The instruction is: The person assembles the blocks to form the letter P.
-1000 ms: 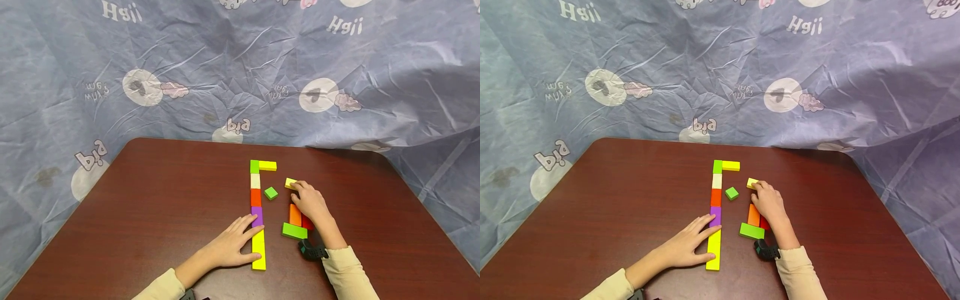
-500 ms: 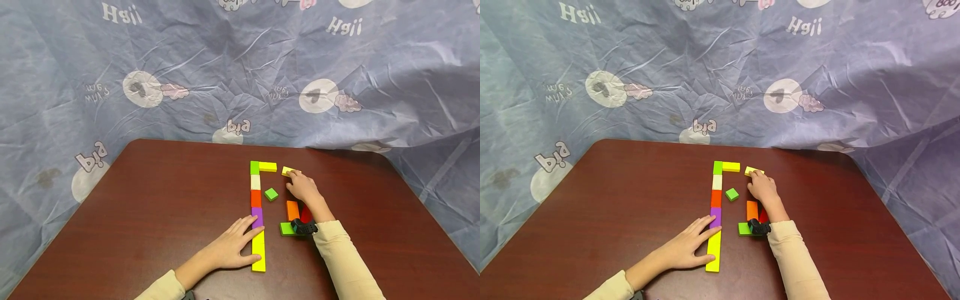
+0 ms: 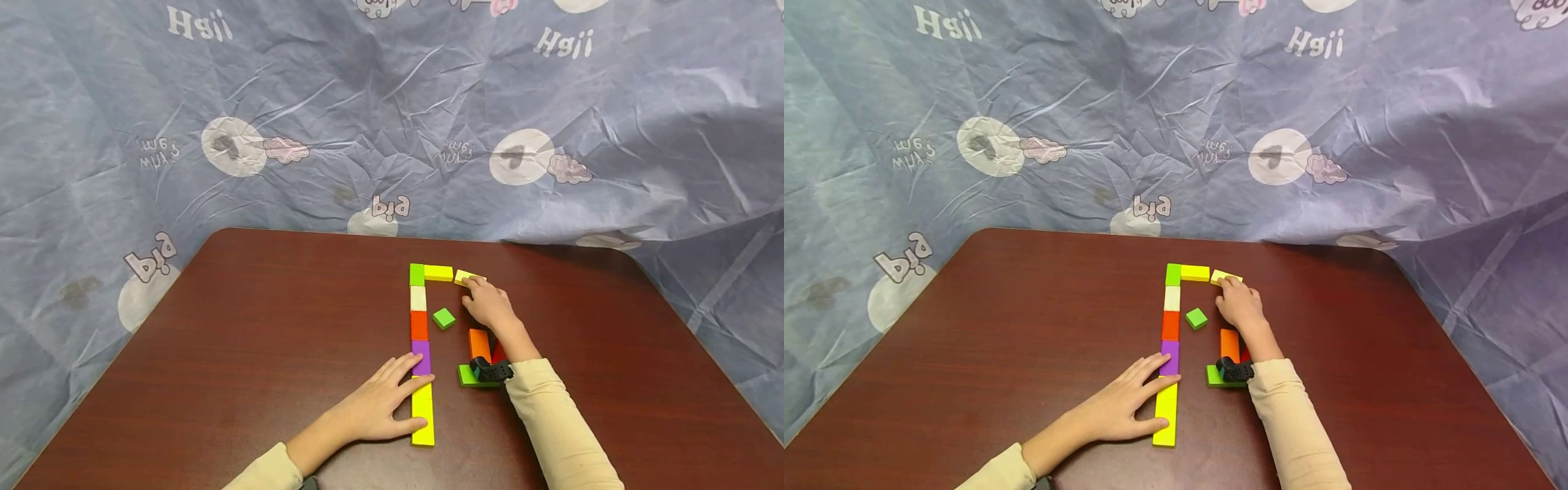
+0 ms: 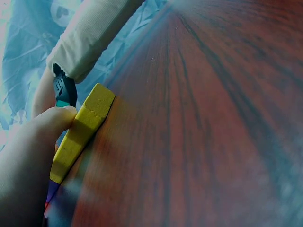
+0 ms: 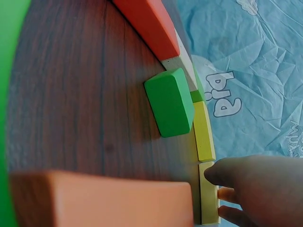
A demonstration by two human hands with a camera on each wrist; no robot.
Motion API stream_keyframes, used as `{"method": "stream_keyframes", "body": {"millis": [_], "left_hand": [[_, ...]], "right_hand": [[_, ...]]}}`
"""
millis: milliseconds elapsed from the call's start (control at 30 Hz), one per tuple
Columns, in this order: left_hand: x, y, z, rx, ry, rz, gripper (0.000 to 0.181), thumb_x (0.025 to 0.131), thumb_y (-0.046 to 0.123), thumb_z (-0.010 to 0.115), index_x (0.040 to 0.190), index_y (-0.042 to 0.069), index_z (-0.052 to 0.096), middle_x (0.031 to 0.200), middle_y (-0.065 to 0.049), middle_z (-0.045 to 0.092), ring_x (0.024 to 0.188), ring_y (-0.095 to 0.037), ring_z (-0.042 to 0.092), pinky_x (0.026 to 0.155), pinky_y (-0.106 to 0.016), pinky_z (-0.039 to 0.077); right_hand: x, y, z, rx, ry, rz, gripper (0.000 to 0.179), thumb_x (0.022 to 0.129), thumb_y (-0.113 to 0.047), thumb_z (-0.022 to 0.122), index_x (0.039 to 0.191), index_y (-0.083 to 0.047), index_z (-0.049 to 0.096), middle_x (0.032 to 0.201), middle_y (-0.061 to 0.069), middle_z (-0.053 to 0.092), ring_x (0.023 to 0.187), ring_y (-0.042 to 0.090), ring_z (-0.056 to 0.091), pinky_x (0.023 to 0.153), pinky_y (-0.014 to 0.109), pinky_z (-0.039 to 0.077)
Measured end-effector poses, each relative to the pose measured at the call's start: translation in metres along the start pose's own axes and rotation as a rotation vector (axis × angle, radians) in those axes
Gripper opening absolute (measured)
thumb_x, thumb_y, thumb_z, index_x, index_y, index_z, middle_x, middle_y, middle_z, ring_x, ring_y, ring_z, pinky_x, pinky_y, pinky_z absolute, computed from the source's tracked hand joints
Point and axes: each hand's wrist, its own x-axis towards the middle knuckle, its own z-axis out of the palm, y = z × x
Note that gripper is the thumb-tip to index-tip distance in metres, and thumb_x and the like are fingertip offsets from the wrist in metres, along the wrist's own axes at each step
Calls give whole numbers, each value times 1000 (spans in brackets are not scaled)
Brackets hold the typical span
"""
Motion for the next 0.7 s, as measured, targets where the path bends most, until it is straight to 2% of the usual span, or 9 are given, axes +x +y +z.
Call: {"method": "stream_keyframes", "body": {"millis": [533,700], "left_hand": [[-1,0,-1,-8,7,11,60,88,55,42,139,23,35,149,-6,25,139,-18,21,113,-42,23],[0,0,-1,-16,3,6,59,88,54,44,138,23,35,149,-5,25,139,-17,21,113,-42,23]], "right_hand": [[-1,0,5,18,25,-4,49,93,-18,45,139,-3,35,143,21,30,131,39,29,102,60,25],[-7,4,2,51,37,-5,50,93,-20,45,139,-3,34,144,21,29,131,39,28,103,60,22]]}}
